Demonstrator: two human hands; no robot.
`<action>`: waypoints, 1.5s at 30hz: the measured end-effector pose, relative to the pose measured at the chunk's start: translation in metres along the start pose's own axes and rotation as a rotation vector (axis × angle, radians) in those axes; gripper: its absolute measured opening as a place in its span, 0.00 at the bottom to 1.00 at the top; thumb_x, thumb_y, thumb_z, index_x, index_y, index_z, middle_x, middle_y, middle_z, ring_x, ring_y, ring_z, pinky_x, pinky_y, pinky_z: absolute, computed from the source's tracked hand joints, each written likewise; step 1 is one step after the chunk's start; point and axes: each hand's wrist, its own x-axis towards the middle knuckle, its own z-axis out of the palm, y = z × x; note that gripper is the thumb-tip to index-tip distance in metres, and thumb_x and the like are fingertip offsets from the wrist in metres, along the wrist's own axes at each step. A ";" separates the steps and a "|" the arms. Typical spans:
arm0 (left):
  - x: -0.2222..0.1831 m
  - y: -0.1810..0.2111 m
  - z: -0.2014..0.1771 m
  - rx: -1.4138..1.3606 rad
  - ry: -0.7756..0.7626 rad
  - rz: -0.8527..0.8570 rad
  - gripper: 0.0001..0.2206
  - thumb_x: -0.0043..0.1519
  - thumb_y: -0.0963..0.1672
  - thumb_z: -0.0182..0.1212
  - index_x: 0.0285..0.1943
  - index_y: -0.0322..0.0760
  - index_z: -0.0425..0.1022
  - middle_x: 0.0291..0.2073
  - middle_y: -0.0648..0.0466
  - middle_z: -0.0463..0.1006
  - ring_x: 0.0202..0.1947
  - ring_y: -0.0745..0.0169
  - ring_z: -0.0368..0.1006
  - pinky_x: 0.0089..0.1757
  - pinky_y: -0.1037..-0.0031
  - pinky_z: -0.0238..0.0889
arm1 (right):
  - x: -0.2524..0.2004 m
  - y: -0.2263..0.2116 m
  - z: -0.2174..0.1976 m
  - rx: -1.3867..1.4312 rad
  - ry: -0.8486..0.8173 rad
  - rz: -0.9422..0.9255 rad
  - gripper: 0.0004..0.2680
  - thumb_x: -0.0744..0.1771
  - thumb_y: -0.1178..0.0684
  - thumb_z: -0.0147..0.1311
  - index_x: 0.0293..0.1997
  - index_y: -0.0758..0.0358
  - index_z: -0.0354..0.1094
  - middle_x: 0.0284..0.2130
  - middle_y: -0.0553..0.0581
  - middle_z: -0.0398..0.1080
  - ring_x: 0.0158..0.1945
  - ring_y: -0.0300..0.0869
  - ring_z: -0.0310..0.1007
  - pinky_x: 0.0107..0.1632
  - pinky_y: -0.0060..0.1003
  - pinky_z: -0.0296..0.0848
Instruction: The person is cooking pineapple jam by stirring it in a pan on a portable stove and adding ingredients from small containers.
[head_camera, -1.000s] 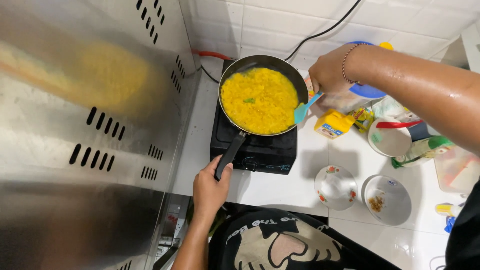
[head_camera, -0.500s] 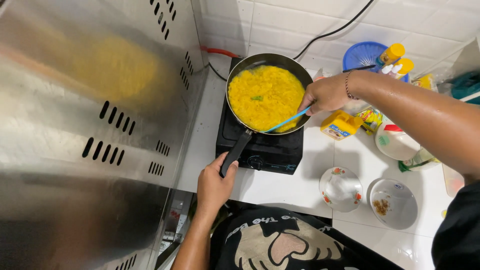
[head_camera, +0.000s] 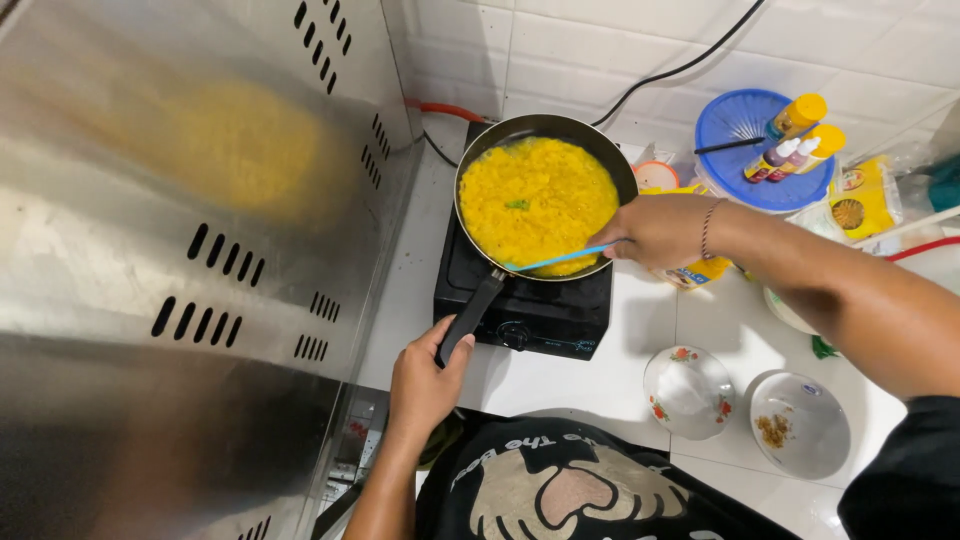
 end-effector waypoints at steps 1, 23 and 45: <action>0.003 -0.002 0.001 0.002 0.001 -0.002 0.16 0.65 0.44 0.61 0.59 0.34 0.80 0.29 0.41 0.84 0.23 0.64 0.70 0.23 0.74 0.65 | 0.001 -0.009 -0.001 0.001 -0.001 -0.002 0.14 0.71 0.46 0.46 0.63 0.45 0.73 0.55 0.62 0.77 0.61 0.57 0.74 0.67 0.50 0.69; -0.002 0.000 0.001 0.002 0.004 -0.016 0.17 0.64 0.44 0.62 0.60 0.32 0.80 0.31 0.41 0.84 0.25 0.64 0.69 0.24 0.75 0.65 | -0.021 0.010 0.046 0.386 0.563 0.265 0.13 0.71 0.51 0.44 0.60 0.56 0.72 0.50 0.71 0.75 0.56 0.67 0.73 0.60 0.60 0.69; 0.005 -0.008 0.004 0.075 -0.031 -0.100 0.21 0.61 0.52 0.59 0.63 0.51 0.80 0.24 0.63 0.75 0.17 0.71 0.57 0.24 0.75 0.56 | 0.017 0.003 0.091 0.463 0.590 0.356 0.15 0.69 0.46 0.43 0.58 0.39 0.76 0.57 0.51 0.74 0.57 0.54 0.73 0.51 0.52 0.73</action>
